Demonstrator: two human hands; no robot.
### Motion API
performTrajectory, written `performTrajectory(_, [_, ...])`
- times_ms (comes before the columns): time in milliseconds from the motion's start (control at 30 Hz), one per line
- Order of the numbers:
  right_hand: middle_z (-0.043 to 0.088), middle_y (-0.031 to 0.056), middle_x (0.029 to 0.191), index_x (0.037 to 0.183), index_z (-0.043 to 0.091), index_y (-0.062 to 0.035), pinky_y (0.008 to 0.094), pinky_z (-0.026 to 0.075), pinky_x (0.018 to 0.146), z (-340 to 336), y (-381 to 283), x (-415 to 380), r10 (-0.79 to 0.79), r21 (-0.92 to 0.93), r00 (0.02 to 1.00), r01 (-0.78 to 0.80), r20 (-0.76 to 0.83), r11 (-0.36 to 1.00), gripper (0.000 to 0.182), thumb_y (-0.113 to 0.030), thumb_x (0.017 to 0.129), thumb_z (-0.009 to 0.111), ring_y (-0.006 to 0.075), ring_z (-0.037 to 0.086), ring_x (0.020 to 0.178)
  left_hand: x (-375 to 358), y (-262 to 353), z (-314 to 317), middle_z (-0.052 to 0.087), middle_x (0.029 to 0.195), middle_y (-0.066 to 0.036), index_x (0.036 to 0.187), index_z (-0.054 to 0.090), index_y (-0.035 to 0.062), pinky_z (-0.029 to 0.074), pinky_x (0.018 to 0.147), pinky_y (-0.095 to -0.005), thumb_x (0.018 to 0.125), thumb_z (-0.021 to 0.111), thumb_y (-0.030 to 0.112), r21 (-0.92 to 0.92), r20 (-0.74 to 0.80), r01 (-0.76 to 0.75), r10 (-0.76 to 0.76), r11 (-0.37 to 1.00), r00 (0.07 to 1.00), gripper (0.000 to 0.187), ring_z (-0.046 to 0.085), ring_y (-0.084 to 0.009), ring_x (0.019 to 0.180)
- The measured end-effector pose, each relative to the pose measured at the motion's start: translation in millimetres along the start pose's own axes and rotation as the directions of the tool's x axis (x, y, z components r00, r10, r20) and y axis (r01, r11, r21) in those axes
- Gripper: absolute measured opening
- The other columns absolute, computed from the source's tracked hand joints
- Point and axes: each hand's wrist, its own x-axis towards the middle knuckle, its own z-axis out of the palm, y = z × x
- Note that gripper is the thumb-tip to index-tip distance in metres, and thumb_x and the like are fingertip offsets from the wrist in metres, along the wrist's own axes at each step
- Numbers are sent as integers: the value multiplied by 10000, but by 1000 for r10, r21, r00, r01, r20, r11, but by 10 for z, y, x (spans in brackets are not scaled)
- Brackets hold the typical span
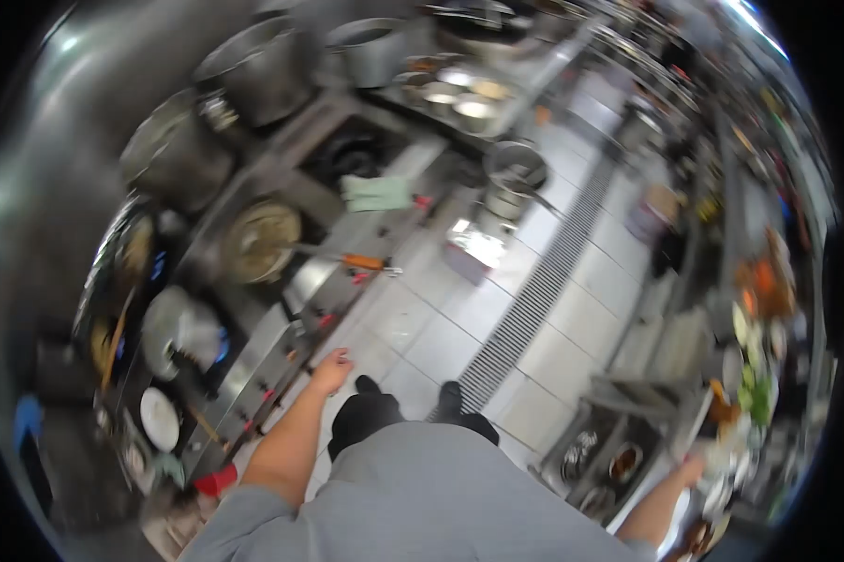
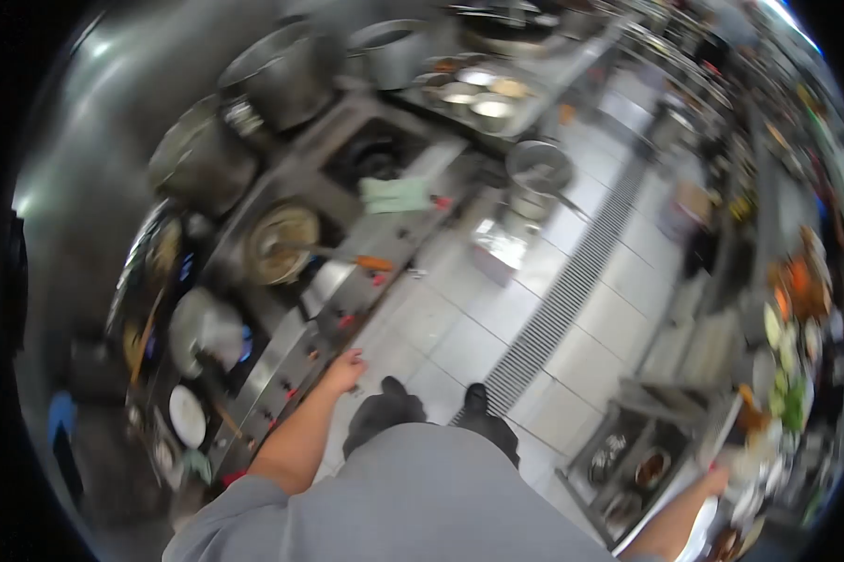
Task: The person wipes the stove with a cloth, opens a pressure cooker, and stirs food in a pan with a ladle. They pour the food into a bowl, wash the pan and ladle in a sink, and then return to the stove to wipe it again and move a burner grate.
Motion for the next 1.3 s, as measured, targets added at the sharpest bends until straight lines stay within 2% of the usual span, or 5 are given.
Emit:
performTrajectory(133, [696, 302, 1090, 1035, 683, 59, 508, 553, 887, -1702, -1914, -1237, 290, 684, 931, -64, -220, 726, 304, -223, 1000, 576, 422, 675, 1023, -362, -1010, 1, 740, 1126, -191, 1379, 596, 33, 548, 915, -404, 907, 729, 365, 87, -114, 157, -147, 984, 983, 592, 712, -331, 1025])
performTrajectory(233, [660, 285, 1219, 1253, 635, 90, 491, 484, 1015, -1846, -3472, -2476, -318, 879, 944, 225, -90, 420, 388, -199, 996, 608, 425, 629, 1109, -927, -1925, 115, 667, 1294, -258, 1349, 626, 7, 511, 1037, -431, 892, 687, 463, 154, -92, 317, -306, 936, 948, 648, 650, -397, 1196])
performTrajectory(533, [425, 260, 1509, 1515, 434, -60, 507, 390, 1133, -5874, -6459, -5508, -680, 389, -174, 709, -712, -589, 773, -150, 826, 775, 447, 474, 1341, -1777, -3573, 295, 585, 1437, -229, 1360, 623, 3, 435, 1135, -412, 934, 638, 488, 6, -82, 476, -474, 879, 877, 646, 543, -381, 1346])
performTrajectory(833, [709, 220, 1012, 1559, 371, -59, 434, 592, 768, -6090, -7629, -5885, -769, 376, -343, 719, -540, -585, 687, -128, 943, 666, 338, 725, 865, -1353, -3687, -13, 602, 1421, -216, 1391, 608, 38, 444, 1129, -404, 915, 675, 474, -307, -139, 434, -490, 847, 860, 650, 562, -362, 1331])
performTrajectory(1300, [555, 45, 767, 1327, 566, -171, 247, 362, 419, -7082, -6757, -6054, -613, 662, -655, -222, 442, 715, 333, -309, 1026, 594, 106, 443, 501, -1201, -3430, 45, 662, 1319, -251, 1334, 643, 16, 501, 1062, -392, 887, 740, 394, -552, -215, 431, -622, 714, 753, 593, 633, -346, 1245])
